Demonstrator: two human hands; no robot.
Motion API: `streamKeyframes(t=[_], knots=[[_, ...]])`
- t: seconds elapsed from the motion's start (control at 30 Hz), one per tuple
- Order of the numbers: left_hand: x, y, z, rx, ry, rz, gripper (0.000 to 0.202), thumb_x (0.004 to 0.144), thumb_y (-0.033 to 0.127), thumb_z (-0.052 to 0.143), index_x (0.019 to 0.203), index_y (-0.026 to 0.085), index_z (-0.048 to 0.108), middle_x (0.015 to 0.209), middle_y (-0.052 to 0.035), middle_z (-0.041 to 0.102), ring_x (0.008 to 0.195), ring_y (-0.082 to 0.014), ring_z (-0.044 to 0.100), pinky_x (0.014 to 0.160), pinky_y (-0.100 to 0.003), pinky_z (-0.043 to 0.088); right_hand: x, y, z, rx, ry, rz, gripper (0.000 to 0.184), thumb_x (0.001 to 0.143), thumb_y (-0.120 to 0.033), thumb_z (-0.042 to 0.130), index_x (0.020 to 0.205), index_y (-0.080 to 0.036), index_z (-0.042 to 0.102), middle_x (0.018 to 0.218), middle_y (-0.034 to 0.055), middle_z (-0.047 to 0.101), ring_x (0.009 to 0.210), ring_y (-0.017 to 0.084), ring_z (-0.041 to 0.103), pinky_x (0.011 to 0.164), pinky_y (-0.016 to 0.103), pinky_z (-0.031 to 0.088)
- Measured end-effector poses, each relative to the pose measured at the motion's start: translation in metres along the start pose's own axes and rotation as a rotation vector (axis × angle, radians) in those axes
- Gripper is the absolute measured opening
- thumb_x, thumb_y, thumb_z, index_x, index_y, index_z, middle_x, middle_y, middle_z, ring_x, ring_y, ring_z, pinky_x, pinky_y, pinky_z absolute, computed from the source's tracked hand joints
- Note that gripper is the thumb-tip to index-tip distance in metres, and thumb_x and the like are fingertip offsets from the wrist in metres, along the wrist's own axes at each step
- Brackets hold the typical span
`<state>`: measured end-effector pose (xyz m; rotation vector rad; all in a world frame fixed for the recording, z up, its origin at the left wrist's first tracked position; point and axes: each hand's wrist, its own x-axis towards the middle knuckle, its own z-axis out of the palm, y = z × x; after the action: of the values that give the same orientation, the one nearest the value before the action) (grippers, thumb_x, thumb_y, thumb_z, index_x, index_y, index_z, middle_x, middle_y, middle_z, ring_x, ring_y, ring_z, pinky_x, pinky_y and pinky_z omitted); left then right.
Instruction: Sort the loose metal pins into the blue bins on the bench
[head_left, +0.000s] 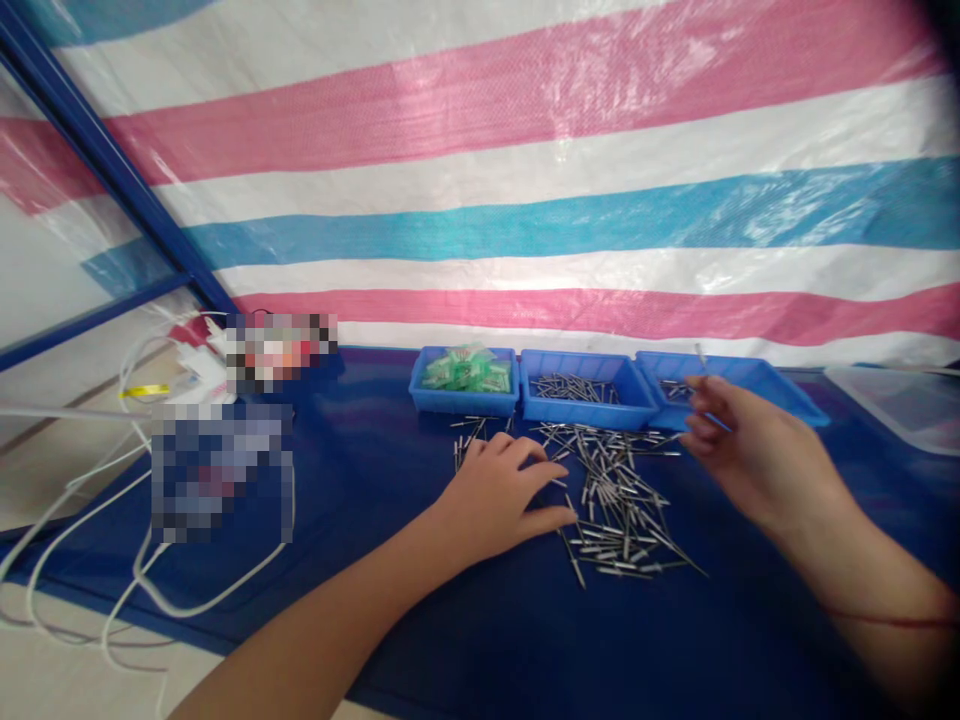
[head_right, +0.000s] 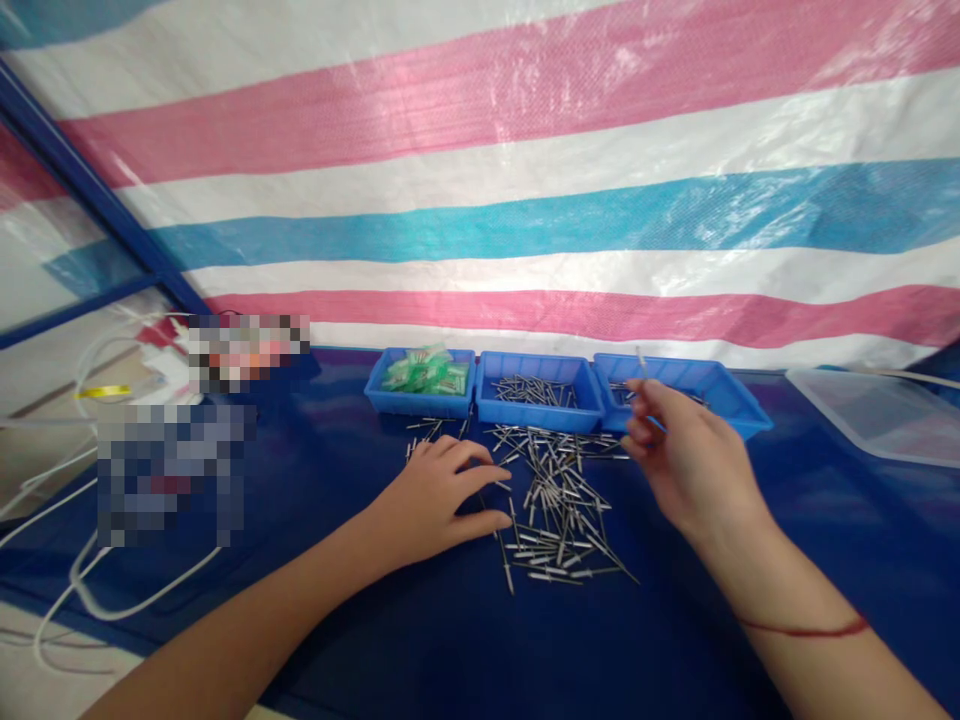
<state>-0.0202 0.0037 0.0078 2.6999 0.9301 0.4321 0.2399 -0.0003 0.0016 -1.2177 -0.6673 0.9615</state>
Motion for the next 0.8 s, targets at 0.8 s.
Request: streamKeyframes(t=[0.8], knots=[[0.003,-0.001,0.010,0.144,-0.037,-0.052,0.020,0.092,0.038,0.049,0.097,0.025,0.064,0.101,-0.0013,0.059,0.089,-0.0189,0.052,0.077,-0.033,0.040,-0.044,0.010,0.038,-0.552,-0.471,-0.062,0.029,0.084,-0.045,0.055,0.076,-0.019,0.064,0.063,-0.0006,0.051,0.054,0.011,0.044,0.047,0.025,0.031]])
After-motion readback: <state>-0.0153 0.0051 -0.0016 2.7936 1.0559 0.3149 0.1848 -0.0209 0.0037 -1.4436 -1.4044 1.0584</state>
